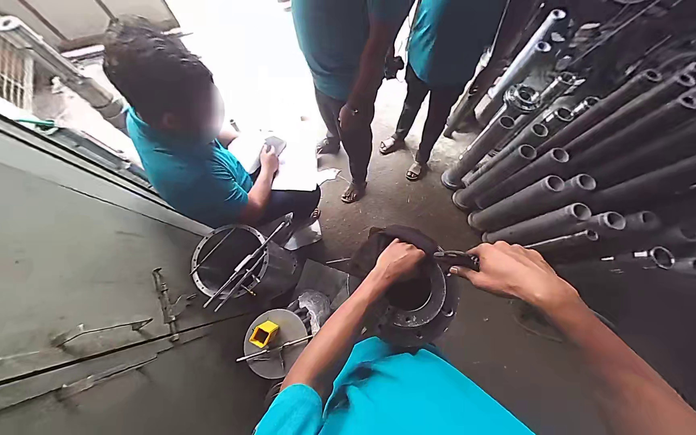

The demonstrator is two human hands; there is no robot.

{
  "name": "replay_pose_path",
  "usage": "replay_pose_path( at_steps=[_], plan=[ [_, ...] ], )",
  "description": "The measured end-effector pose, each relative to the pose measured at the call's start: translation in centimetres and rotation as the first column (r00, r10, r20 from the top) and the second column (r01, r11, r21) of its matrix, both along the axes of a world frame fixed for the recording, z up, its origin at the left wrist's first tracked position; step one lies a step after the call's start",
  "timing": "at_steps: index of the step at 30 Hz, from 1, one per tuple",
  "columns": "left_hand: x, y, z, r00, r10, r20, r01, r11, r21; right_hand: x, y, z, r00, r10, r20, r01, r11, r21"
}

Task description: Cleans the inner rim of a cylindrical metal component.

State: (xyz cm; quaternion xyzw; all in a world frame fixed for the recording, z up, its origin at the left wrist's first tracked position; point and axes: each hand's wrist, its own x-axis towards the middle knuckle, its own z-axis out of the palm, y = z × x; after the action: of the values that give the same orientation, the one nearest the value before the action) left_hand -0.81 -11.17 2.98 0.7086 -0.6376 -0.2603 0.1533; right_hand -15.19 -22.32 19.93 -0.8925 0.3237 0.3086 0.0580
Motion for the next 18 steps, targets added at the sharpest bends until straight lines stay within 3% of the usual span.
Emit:
replay_pose_path(
  at_steps=[6, 18],
  plan=[
    [0.1, 0.0, 0.8, 0.999, 0.008, -0.051, -0.005, 0.998, 0.057, 0.7, 0.3, 0.1, 0.998, -0.043, -0.037, 0.042, 0.999, -0.009],
    [0.2, 0.1, 1.0, 0.998, -0.02, -0.059, 0.021, 0.999, 0.026, 1.0, 0.8, 0.4, 0.995, -0.053, -0.08, 0.051, 0.998, -0.036]
  ],
)
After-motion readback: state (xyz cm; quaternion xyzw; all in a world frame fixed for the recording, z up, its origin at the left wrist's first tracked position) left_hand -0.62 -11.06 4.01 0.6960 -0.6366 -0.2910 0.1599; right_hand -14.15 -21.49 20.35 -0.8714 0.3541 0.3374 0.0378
